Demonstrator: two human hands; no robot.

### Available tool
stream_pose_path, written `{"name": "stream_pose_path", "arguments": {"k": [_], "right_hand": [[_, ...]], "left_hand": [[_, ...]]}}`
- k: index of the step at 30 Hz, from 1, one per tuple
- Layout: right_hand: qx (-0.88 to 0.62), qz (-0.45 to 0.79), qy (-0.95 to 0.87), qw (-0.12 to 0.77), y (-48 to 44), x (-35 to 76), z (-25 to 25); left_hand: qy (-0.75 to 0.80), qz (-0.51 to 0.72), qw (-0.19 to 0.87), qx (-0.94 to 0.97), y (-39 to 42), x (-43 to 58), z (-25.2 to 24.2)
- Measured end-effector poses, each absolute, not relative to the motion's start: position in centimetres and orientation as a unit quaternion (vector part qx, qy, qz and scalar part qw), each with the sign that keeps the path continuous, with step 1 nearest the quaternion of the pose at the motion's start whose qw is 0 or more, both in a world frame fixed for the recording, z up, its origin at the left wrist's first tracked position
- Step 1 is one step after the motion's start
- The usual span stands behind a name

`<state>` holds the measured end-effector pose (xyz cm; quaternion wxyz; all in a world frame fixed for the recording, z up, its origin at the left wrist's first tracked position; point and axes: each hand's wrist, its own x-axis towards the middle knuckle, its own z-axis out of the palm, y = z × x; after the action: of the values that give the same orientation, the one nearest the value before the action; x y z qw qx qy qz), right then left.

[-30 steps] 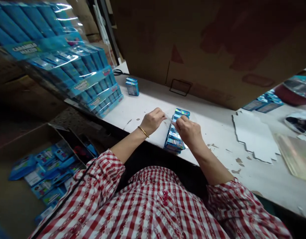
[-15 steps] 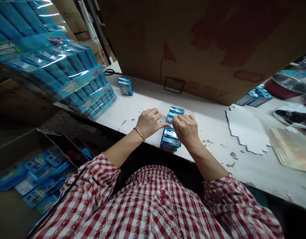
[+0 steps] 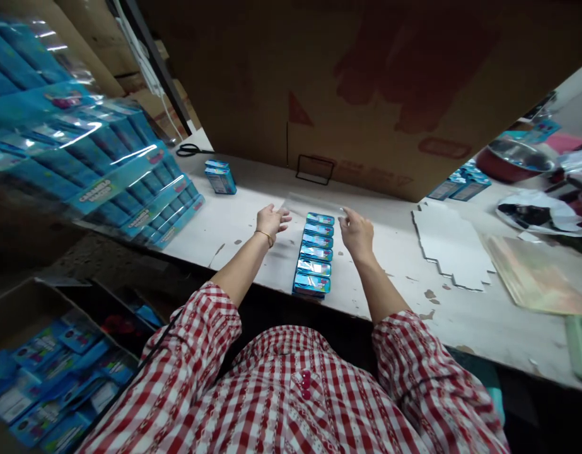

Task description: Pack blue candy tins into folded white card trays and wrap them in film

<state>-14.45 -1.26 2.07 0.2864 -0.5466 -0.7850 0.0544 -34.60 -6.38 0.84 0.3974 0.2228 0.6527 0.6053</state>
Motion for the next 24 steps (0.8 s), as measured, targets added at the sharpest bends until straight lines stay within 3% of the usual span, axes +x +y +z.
{"name": "stream_pose_path", "arguments": {"k": [4, 7, 9, 14, 18, 21, 24], "right_hand": [[-0.44, 0.162, -0.718, 0.514, 0.7, -14.9, 5.4], [-0.408, 0.253, -0.65, 0.588, 1.7, -14.7, 6.7], [-0.425, 0.315, -0.585, 0.615, 2.6, -15.2, 5.8], [-0.498, 0.525, -0.379, 0.576, 5.7, -17.7, -0.4], [-0.503, 0.601, -0.319, 0.534, 7.0, -17.8, -4.6], [-0.532, 0.563, -0.408, 0.482, 6.1, -16.7, -6.9], [-0.559, 0.432, -0.569, 0.42, 3.8, -15.8, -8.5]], "left_hand": [[0.506, 0.732, 0.418, 0.185, -4.8, -33.2, 5.8], [0.446, 0.762, 0.409, 0.23, -4.6, -33.0, 8.4], [0.431, 0.755, 0.439, 0.224, -3.7, -33.1, 7.5], [0.469, 0.71, 0.507, 0.134, 0.7, -33.3, -0.6], [0.561, 0.668, 0.457, 0.173, 2.4, -33.3, -5.5], [0.661, 0.572, 0.394, 0.283, 1.7, -32.9, -7.3], [0.701, 0.51, 0.347, 0.358, 0.0, -32.2, -8.3]]}}
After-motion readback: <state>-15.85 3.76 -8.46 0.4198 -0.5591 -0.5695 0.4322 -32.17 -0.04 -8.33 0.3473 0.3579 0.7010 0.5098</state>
